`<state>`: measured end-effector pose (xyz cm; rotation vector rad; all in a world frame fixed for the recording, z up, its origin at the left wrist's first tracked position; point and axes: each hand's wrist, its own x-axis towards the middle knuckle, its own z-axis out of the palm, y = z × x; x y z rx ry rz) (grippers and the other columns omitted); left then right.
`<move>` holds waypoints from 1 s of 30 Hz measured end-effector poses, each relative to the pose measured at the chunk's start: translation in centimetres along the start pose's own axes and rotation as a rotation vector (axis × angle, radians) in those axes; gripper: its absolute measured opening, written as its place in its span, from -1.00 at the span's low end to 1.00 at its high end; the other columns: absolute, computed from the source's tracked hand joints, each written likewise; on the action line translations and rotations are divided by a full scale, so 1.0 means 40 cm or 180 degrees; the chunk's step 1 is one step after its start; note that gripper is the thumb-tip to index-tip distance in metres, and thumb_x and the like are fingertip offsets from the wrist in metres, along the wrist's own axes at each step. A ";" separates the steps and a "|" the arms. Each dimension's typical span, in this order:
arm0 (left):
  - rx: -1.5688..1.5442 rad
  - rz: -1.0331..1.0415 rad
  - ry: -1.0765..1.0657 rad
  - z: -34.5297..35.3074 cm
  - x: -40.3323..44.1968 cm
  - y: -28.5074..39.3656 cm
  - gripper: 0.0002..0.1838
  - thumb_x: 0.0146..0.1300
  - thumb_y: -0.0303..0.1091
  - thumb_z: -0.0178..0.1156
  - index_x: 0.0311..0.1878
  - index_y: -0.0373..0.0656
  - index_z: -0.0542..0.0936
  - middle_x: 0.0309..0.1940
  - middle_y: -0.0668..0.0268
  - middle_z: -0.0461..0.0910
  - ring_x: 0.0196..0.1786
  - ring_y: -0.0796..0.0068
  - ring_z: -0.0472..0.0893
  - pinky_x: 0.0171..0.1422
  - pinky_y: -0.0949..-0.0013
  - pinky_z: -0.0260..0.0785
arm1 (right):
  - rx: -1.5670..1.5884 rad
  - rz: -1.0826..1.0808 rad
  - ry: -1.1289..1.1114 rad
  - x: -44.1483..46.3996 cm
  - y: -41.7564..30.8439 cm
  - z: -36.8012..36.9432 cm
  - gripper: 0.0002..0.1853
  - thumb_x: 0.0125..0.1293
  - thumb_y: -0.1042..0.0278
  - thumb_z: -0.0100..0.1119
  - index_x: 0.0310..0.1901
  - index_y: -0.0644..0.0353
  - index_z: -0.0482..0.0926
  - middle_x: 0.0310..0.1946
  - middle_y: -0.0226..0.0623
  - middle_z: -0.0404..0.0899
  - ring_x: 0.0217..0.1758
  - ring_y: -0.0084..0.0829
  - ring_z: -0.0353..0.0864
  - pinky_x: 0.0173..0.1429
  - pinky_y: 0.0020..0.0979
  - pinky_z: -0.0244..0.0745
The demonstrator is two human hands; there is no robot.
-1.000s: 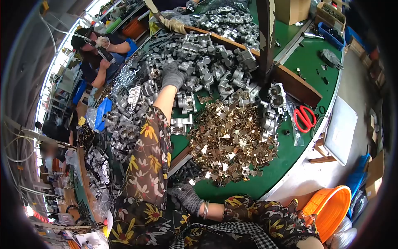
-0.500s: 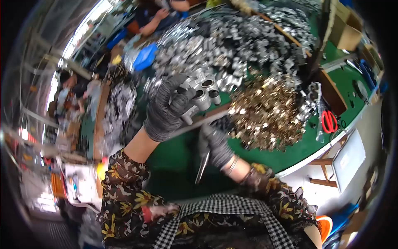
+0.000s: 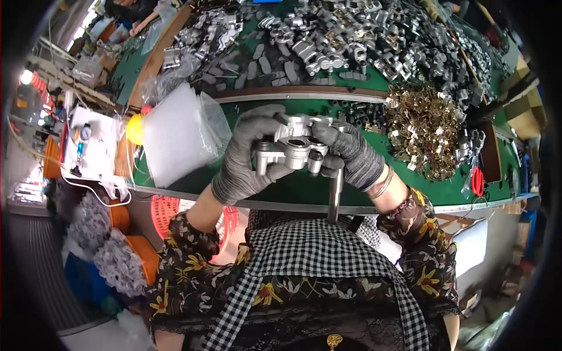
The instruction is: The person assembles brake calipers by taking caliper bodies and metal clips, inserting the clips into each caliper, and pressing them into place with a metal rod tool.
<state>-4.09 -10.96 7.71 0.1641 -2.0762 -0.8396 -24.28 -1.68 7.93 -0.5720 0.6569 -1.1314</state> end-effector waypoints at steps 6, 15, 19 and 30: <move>-0.4090 -0.1363 0.1661 0.138 -0.090 0.044 -0.25 0.18 -0.25 0.32 0.35 -0.14 0.14 0.19 0.25 0.34 0.20 0.36 0.41 0.29 0.27 0.30 | 0.0355 -0.0431 0.0360 0.034 0.064 0.054 -0.67 0.36 0.15 0.16 0.03 0.17 0.53 -0.54 -0.51 0.50 -0.69 -0.72 0.31 -0.61 -0.64 0.23; -0.3532 -0.2603 0.1755 0.119 -0.160 0.004 -0.66 0.34 -0.08 0.05 0.01 -0.11 0.45 -0.13 0.22 0.49 -0.01 0.21 0.50 0.24 0.00 0.38 | -0.1481 -0.0237 0.0833 -0.096 -0.013 0.066 -0.59 0.24 0.07 0.28 -0.08 0.26 0.56 -0.48 -0.40 0.57 -0.48 -0.60 0.53 -0.40 -0.52 0.47; -0.4936 -0.3270 0.1833 0.105 -0.144 0.032 -0.66 0.37 -0.01 -0.01 -0.04 -0.05 0.52 -0.24 0.26 0.56 -0.05 0.17 0.51 0.31 -0.05 0.32 | -0.2949 -0.0160 0.1528 -0.189 -0.148 -0.014 -0.68 0.25 0.13 0.28 -0.16 0.24 0.60 -0.48 -0.39 0.62 -0.49 -0.57 0.58 -0.46 -0.58 0.49; -0.4724 -0.3985 0.1695 0.158 -0.110 0.068 -0.64 0.22 0.00 0.18 0.01 0.07 0.47 -0.10 0.30 0.55 -0.03 0.16 0.57 0.12 -0.02 0.42 | -0.6881 0.0740 0.1170 -0.091 -0.189 -0.300 -0.76 0.17 0.19 0.19 -0.22 0.14 0.61 -0.42 -0.07 0.63 -0.28 -0.04 0.63 -0.11 -0.15 0.53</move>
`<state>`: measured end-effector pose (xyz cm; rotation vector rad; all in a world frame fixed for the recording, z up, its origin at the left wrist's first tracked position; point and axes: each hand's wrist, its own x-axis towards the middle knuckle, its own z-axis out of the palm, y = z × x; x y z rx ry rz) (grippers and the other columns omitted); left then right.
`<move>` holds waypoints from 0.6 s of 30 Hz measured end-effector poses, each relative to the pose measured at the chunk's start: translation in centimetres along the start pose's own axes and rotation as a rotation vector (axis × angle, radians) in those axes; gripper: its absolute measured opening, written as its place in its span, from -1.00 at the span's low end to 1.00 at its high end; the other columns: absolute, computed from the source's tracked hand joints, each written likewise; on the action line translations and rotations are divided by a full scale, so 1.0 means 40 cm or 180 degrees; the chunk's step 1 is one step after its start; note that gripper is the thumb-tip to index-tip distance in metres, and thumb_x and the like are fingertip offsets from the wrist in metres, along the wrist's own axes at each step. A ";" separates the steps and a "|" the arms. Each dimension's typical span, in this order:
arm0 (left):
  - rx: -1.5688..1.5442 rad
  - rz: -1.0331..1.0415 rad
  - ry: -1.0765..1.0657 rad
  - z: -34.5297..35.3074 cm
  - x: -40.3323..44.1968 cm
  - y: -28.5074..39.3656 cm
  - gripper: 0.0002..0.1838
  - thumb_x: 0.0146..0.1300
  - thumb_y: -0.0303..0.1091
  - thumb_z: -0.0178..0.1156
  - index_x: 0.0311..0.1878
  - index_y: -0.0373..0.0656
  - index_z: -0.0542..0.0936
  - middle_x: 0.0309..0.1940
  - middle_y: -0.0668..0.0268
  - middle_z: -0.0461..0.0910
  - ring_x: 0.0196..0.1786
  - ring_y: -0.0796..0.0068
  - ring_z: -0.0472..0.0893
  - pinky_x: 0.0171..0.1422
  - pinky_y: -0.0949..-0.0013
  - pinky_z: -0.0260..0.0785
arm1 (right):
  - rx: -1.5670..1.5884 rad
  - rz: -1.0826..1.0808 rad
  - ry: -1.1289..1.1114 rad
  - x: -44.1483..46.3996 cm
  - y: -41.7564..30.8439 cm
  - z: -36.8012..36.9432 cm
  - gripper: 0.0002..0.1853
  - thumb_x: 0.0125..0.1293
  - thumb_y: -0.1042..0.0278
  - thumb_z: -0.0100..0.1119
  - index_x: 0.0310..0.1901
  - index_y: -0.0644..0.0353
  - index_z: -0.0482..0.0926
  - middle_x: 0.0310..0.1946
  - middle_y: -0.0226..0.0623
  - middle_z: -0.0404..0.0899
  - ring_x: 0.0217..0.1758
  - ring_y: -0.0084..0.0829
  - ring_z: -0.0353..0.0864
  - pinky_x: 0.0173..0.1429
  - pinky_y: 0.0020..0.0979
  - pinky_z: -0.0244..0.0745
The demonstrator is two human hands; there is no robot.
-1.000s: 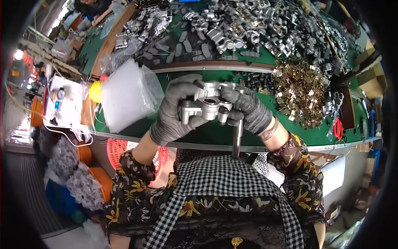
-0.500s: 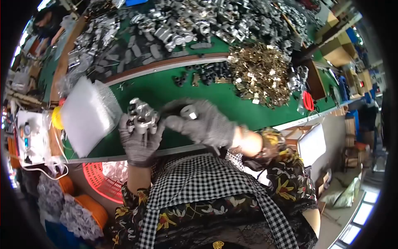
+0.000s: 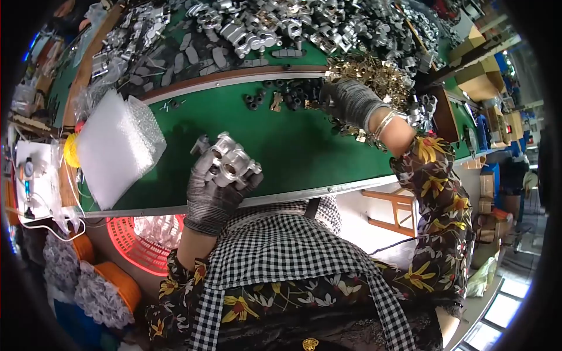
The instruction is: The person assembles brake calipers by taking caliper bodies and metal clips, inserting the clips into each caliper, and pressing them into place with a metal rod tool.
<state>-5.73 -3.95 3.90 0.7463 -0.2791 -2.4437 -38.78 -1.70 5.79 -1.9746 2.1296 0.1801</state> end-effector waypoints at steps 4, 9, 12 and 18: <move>-0.0041 0.0107 0.0116 -0.012 -0.012 0.002 -0.62 0.22 0.00 0.18 0.03 0.05 0.48 -0.11 0.28 0.57 -0.06 0.16 0.59 0.10 -0.06 0.45 | -0.0208 0.0081 -0.0045 0.030 -0.013 0.029 -0.76 0.14 0.21 0.23 -0.21 0.14 0.58 -0.35 -0.05 0.62 -0.21 -0.01 0.61 -0.10 -0.10 0.52; -0.0171 0.0169 0.0185 -0.040 -0.014 -0.003 -0.61 0.23 -0.01 0.17 0.03 0.00 0.50 -0.16 0.28 0.59 -0.12 0.19 0.63 0.07 -0.03 0.49 | -0.0105 0.0121 0.0248 0.008 -0.015 0.043 -0.73 0.14 0.26 0.21 -0.12 0.11 0.54 -0.27 -0.05 0.61 -0.17 0.00 0.61 -0.07 -0.09 0.52; -0.0222 0.0100 0.0085 -0.056 0.005 -0.010 -0.61 0.24 -0.02 0.16 0.05 0.01 0.50 -0.16 0.30 0.59 -0.10 0.20 0.63 0.05 -0.04 0.51 | -0.0175 0.0127 0.0188 0.008 -0.014 0.066 -0.74 0.15 0.33 0.18 -0.10 0.13 0.55 -0.17 -0.04 0.57 -0.07 -0.01 0.59 0.00 -0.11 0.51; -0.0184 0.0101 0.0188 -0.042 0.009 -0.013 -0.65 0.32 -0.05 0.10 0.06 0.01 0.49 -0.16 0.31 0.60 -0.14 0.26 0.64 -0.01 0.01 0.55 | 0.0037 0.0035 0.0265 -0.006 -0.006 0.080 -0.75 0.11 0.31 0.20 -0.15 0.16 0.56 -0.18 -0.03 0.55 -0.09 0.00 0.58 -0.02 -0.11 0.51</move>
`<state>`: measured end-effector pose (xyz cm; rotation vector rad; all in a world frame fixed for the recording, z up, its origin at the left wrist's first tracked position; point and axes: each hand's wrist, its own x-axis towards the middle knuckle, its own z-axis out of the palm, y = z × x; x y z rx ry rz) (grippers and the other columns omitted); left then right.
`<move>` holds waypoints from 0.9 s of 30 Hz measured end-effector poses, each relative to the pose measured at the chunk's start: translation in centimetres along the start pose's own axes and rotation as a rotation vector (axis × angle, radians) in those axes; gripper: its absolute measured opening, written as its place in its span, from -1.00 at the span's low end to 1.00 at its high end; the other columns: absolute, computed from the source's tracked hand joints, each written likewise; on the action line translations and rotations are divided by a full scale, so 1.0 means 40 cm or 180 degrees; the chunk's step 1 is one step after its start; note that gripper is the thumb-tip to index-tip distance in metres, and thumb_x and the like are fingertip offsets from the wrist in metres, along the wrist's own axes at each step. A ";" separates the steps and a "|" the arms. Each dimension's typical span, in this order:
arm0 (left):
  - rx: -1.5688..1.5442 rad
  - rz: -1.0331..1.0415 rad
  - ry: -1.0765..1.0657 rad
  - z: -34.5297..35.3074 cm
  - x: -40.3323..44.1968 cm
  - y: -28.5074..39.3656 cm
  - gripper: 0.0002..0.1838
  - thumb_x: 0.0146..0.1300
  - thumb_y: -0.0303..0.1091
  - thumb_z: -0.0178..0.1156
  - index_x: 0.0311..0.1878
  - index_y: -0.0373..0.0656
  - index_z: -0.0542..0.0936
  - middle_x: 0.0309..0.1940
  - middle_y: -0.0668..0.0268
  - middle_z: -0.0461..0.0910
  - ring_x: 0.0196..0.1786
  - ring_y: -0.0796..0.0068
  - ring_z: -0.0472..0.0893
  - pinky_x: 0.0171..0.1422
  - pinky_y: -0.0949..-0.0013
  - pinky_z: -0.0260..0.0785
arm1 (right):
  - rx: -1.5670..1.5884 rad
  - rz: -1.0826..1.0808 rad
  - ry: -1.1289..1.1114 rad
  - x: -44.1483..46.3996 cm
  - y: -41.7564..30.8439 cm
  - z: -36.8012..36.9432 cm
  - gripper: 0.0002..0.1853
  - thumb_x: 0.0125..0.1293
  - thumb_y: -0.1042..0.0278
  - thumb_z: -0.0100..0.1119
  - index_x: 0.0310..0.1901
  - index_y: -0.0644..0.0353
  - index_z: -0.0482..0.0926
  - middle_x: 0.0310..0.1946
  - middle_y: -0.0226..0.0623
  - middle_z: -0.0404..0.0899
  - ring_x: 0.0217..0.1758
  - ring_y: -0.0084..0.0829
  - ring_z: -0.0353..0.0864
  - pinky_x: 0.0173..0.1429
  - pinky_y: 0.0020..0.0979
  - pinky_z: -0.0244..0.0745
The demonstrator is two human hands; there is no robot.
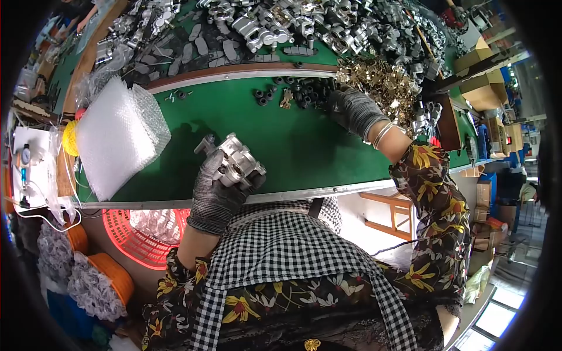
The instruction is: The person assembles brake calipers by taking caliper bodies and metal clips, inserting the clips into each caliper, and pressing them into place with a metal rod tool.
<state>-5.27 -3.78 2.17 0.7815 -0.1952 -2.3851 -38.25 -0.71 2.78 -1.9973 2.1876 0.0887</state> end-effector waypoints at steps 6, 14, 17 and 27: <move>0.0127 0.0058 0.0067 -0.002 -0.002 0.001 -0.68 0.35 -0.07 0.07 0.04 -0.03 0.49 -0.18 0.31 0.59 -0.15 0.28 0.65 -0.05 0.04 0.58 | -0.0196 0.0233 -0.0293 0.025 0.009 0.001 -0.73 0.08 0.26 0.22 -0.19 0.19 0.57 -0.30 -0.01 0.58 -0.15 0.01 0.58 -0.03 -0.11 0.50; 0.0167 0.0047 0.0207 -0.023 0.006 -0.002 -0.65 0.27 -0.04 0.15 0.02 -0.02 0.50 -0.20 0.30 0.59 -0.17 0.27 0.63 -0.04 0.04 0.56 | 0.0181 -0.0111 -0.0160 0.011 -0.024 -0.002 -0.79 0.10 0.31 0.19 -0.22 0.17 0.58 -0.30 -0.04 0.58 -0.18 -0.01 0.58 -0.05 -0.11 0.50; 0.0187 -0.0003 0.0070 -0.018 0.007 0.002 -0.65 0.27 -0.04 0.17 -0.01 -0.04 0.50 -0.22 0.31 0.59 -0.18 0.28 0.64 -0.10 0.09 0.58 | 0.0465 -0.0347 0.0273 -0.018 -0.061 -0.027 -0.81 0.09 0.38 0.17 -0.23 0.16 0.58 -0.29 -0.09 0.58 -0.19 -0.03 0.58 -0.09 -0.14 0.50; 0.0964 -0.0432 -0.0243 0.031 0.052 -0.016 -0.47 0.15 0.07 0.30 0.03 -0.07 0.44 -0.25 0.33 0.56 -0.18 0.32 0.61 -0.03 0.22 0.55 | -0.0682 -0.2284 0.0897 -0.103 -0.277 -0.121 -0.66 0.12 0.33 0.05 -0.02 0.01 0.54 -0.13 -0.24 0.50 -0.35 -0.32 0.59 -0.38 -0.30 0.49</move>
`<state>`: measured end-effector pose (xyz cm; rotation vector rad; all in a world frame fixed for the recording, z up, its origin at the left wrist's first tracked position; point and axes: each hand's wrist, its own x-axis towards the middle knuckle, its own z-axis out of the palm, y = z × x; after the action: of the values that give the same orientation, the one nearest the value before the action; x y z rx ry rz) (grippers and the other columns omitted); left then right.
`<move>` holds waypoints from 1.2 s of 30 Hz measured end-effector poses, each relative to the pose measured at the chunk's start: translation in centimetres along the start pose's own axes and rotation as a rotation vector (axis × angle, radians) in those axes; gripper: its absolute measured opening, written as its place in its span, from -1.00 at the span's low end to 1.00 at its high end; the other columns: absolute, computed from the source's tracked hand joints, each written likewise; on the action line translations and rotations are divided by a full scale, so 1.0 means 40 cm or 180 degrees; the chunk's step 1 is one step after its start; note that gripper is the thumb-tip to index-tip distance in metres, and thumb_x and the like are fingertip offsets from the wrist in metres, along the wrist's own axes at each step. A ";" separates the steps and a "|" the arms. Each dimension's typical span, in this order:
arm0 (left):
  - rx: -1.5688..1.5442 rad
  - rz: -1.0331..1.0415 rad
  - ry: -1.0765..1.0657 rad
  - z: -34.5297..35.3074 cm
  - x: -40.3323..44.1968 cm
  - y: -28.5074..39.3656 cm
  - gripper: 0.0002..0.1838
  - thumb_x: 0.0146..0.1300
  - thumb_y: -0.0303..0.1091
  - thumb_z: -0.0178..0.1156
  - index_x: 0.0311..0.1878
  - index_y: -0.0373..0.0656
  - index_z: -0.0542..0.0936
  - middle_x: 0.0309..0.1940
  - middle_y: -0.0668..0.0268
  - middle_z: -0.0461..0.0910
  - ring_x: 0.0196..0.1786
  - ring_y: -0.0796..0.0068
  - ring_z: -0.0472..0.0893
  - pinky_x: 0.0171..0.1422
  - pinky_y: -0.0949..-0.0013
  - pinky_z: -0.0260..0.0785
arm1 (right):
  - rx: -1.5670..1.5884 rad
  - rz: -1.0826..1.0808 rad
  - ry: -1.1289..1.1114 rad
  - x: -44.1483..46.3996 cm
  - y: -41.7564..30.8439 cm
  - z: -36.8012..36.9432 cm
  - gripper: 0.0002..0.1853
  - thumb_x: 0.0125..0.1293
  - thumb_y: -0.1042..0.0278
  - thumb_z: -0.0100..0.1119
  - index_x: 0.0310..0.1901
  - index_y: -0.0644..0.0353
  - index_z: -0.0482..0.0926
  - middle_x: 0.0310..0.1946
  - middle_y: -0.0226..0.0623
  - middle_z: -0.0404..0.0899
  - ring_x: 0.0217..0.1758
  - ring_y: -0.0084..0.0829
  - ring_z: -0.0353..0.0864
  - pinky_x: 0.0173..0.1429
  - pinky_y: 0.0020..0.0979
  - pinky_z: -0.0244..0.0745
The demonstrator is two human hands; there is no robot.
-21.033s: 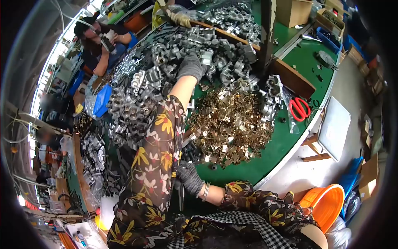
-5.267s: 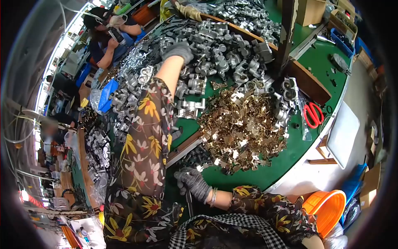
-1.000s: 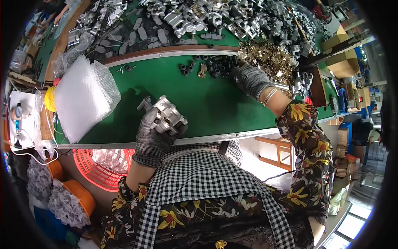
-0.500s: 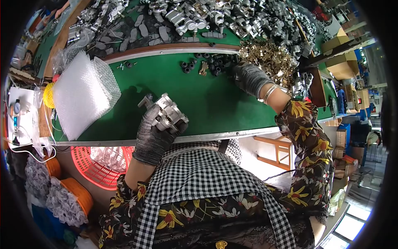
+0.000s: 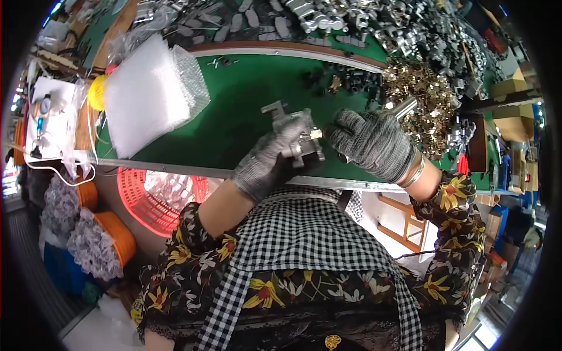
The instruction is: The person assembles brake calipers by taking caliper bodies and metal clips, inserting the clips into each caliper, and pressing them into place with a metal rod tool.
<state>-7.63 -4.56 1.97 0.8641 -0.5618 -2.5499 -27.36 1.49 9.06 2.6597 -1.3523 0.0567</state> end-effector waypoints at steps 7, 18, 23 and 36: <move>-0.0339 0.0345 -0.0139 -0.027 -0.037 -0.024 -0.53 0.17 -0.18 0.32 0.06 -0.16 0.42 -0.13 0.26 0.53 -0.02 0.32 0.58 0.04 0.19 0.55 | 0.1909 0.0752 0.0457 0.037 -0.004 0.056 -0.59 0.02 0.39 0.29 -0.01 0.12 0.55 -0.15 -0.20 0.57 -0.30 -0.24 0.64 -0.24 -0.35 0.56; -0.0038 0.0898 -0.0142 -0.038 -0.020 -0.022 -0.57 0.21 -0.20 0.30 0.06 -0.21 0.47 -0.13 0.21 0.58 -0.12 0.31 0.64 -0.04 0.22 0.62 | 0.3448 0.2165 0.0242 0.089 -0.015 0.061 -0.70 0.17 0.17 0.32 -0.27 0.28 0.61 -0.47 -0.18 0.62 -0.42 -0.33 0.62 -0.28 -0.37 0.52; -0.0101 0.0646 -0.0295 -0.042 -0.028 0.035 -0.65 0.37 -0.23 0.10 0.12 -0.20 0.42 -0.11 0.24 0.56 -0.18 0.47 0.64 -0.09 0.35 0.60 | 0.3310 0.1862 0.0419 0.109 0.015 0.034 -0.75 0.13 0.21 0.33 -0.26 0.20 0.62 -0.42 -0.25 0.63 -0.35 -0.34 0.62 -0.21 -0.42 0.52; -0.0558 0.0152 0.0703 -0.118 -0.185 -0.018 -0.49 0.33 0.02 0.06 0.13 -0.21 0.45 -0.02 0.09 0.57 -0.01 0.22 0.61 0.12 0.14 0.51 | 0.3260 0.0122 -0.0315 0.246 -0.054 0.126 -0.81 0.12 0.28 0.26 -0.31 0.20 0.65 -0.42 -0.12 0.63 -0.35 -0.20 0.63 -0.17 -0.29 0.54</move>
<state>0.65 -1.58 1.76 1.0370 -0.2834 -2.3777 -19.98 -5.91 4.85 3.4390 -1.7268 0.8428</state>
